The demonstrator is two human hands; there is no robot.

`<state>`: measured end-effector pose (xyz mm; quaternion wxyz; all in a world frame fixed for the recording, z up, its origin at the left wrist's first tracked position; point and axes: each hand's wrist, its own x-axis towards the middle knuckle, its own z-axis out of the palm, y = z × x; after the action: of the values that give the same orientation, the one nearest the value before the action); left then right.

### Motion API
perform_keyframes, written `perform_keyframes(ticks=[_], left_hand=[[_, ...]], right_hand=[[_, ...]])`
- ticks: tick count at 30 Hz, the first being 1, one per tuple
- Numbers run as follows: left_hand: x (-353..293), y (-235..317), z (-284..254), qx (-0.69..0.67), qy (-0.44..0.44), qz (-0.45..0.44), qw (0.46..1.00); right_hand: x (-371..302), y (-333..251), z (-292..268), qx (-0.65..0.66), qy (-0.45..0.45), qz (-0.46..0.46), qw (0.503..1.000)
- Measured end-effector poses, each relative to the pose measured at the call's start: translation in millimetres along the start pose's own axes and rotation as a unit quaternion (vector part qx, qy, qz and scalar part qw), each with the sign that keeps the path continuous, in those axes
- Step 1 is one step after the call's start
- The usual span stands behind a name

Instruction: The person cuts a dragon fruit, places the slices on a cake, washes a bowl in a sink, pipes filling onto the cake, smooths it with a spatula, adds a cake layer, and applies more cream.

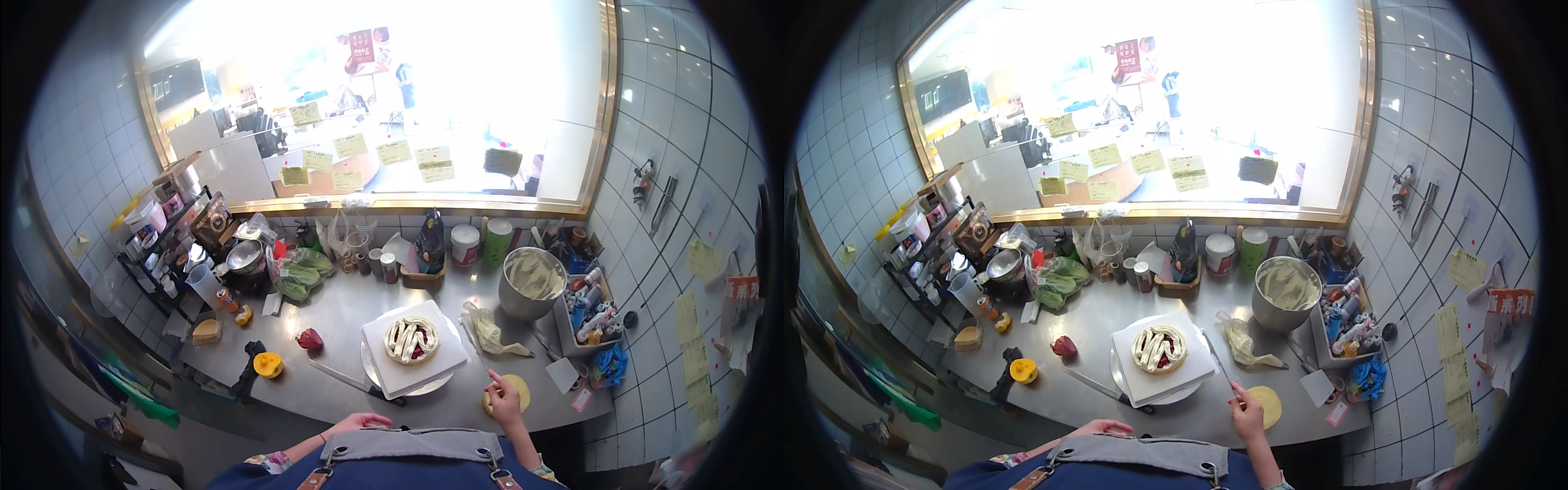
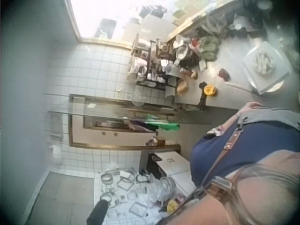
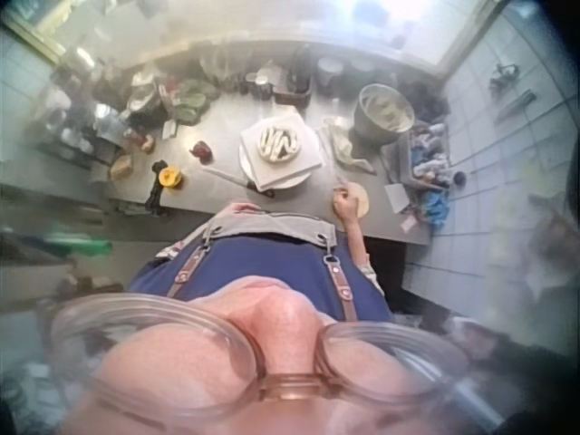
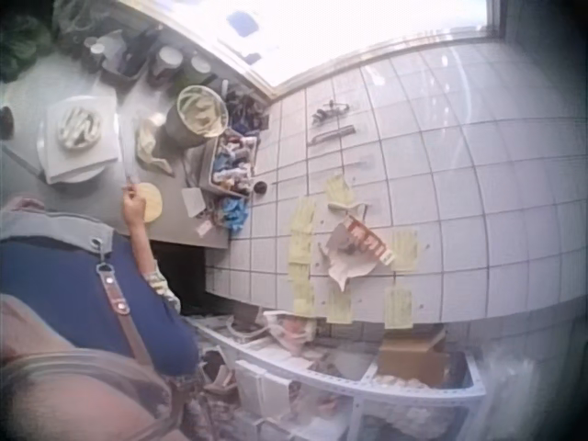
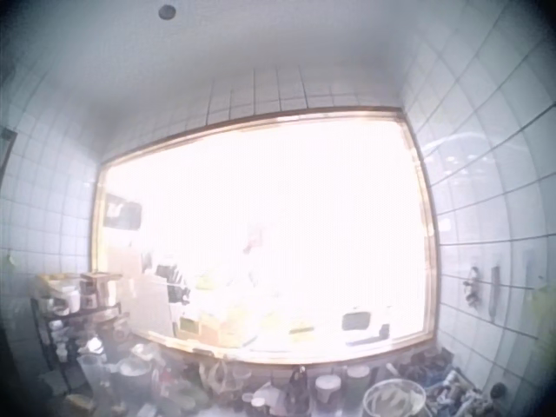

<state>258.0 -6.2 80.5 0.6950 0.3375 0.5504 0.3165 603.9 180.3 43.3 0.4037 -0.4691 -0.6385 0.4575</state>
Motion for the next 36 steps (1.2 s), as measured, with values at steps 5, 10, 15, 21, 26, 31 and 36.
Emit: perform_keyframes(ticks=[5, 10, 15, 21, 26, 31, 36], left_hand=[[19.9, 9.2, -14.6, 0.064, -0.087, -0.081, 0.991], [72.4, 9.5, -32.3, 0.277, -0.296, -0.04, 0.913], [103.7, -6.9, -45.8, 0.265, -0.366, -0.052, 0.89], [115.0, -9.5, -55.0, 0.269, -0.373, -0.074, 0.885], [114.7, -27.1, -57.1, 0.248, -0.373, -0.081, 0.891], [120.8, -80.0, -82.6, 0.191, -0.338, -0.075, 0.919], [47.8, 66.6, -70.1, 0.28, -0.274, 0.113, 0.913]], right_hand=[[-7.5, 1.2, 3.0, -0.007, -0.001, -0.016, 1.0], [-11.6, 3.2, 2.8, 0.022, 0.004, 0.019, 1.0], [-11.0, -10.1, 3.6, 0.012, 0.023, 0.003, 1.0], [-18.2, -2.3, 7.5, 0.007, 0.029, 0.015, 0.999], [-20.7, -2.5, 8.0, -0.012, 0.021, 0.015, 1.0], [-11.3, -8.8, 22.5, -0.034, 0.008, 0.017, 0.999], [13.5, -7.3, 24.8, -0.162, 0.032, -0.115, 0.98]])
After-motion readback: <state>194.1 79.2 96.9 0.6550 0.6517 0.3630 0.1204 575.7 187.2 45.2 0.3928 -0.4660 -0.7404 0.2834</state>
